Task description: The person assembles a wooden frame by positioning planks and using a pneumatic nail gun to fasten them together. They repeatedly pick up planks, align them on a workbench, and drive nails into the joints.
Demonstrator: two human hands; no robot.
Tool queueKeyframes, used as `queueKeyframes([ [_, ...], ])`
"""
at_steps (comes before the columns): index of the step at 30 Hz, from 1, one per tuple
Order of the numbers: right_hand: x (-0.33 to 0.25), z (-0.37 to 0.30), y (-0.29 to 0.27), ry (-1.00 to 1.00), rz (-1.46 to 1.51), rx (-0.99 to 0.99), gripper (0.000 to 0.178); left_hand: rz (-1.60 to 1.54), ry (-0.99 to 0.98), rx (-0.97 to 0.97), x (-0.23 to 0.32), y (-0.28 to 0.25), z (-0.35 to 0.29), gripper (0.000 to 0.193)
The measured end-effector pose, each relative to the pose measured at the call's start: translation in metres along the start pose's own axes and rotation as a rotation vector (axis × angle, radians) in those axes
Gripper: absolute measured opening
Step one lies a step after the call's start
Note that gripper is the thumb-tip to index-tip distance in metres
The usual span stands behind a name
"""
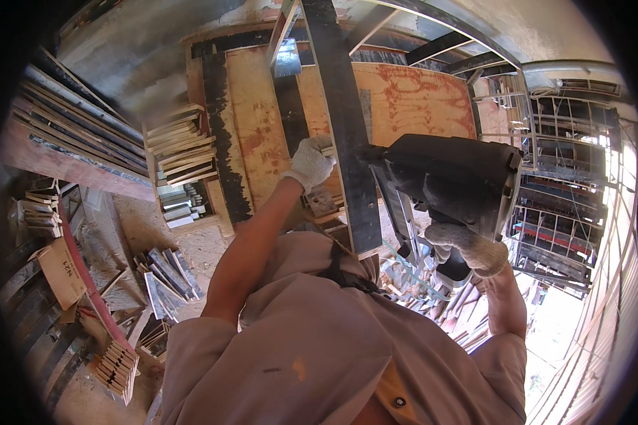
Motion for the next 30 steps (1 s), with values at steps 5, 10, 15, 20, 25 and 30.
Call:
queueKeyframes([
  [5, 0.005, 0.01, -0.012, 0.105, -0.264, 0.061, 0.014, 0.249, 0.044, -0.066, 0.032, -0.003, -0.003, 0.019],
  [10, 0.003, 0.013, -0.017, 0.106, -0.251, 0.111, 0.023, 0.174, 0.073, -0.036, 0.027, -0.005, -0.001, 0.017],
  [15, -0.004, 0.013, -0.015, -0.091, -0.328, 0.077, 0.03, 0.119, 0.08, -0.078, 0.005, 0.0, 0.0, 0.026],
  [20, 0.018, 0.009, -0.013, 0.337, 0.013, -0.033, 0.039, -0.008, -0.069, -0.041, -0.002, -0.002, -0.001, 0.021],
  [25, 0.007, 0.011, -0.019, 0.12, 0.03, -0.028, 0.035, -0.032, 0.011, -0.042, 0.009, -0.002, 0.002, 0.023],
  [30, -0.006, 0.019, -0.015, 0.312, -0.024, 0.081, 0.023, 0.006, -0.013, -0.029, 0.007, -0.004, 0.002, 0.024],
])
Point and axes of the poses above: each hand's wrist, its own z-axis towards the middle knuckle, its own y-axis out of the palm, x = y × z, the point moved 10 cm from there along z, towards the middle knuckle, and after that the axes turned 2 degrees about y, right-handed, at the moved point
